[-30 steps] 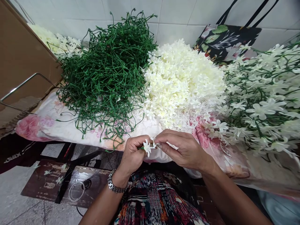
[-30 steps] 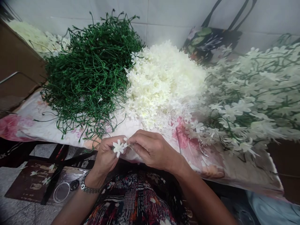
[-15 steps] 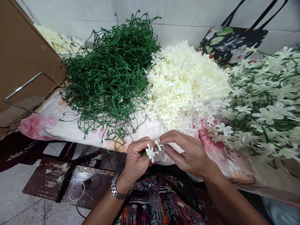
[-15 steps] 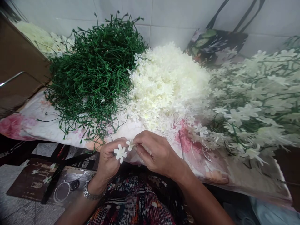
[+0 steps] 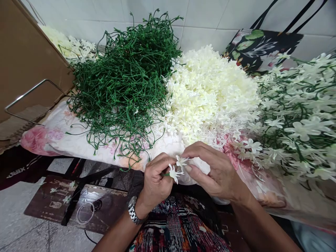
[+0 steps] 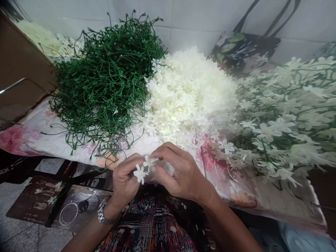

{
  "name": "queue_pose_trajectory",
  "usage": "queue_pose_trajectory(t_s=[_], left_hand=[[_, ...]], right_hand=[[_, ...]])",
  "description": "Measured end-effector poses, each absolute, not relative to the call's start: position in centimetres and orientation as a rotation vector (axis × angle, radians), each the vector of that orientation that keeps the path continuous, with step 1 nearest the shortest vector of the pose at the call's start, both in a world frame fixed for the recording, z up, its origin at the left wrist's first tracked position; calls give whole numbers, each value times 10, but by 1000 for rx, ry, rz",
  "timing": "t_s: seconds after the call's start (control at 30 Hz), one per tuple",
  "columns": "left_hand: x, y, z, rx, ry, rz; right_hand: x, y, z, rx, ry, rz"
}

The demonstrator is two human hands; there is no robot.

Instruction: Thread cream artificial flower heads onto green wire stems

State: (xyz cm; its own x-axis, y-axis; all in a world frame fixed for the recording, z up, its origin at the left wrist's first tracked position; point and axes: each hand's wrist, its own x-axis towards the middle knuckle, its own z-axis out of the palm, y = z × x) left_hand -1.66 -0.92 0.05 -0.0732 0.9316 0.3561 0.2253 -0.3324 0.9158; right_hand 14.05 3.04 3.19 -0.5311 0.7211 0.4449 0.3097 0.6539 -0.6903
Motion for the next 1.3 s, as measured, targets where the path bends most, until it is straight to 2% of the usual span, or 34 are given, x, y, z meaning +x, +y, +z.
queue_pose_trajectory(t_s=[0.23,0.43,0.67,0.9,1.3], left_hand=[[-14,-9,-5,1633,1296,1470],[-11,-8,-8,1654,1290,1475],[-15,-5,1,1357,1211,1299],[-16,-2,13,1061,1152,1101],[-19,-4,1,937,1147,1112]], right_hand=[[137,28,30,-862,-2144,509],[136,28,27,-870,-2140,561],[137,31,25,-848,-2154,589],[138,31,24,-792,-2251,450],[135,32,22,-761,-2332,441]])
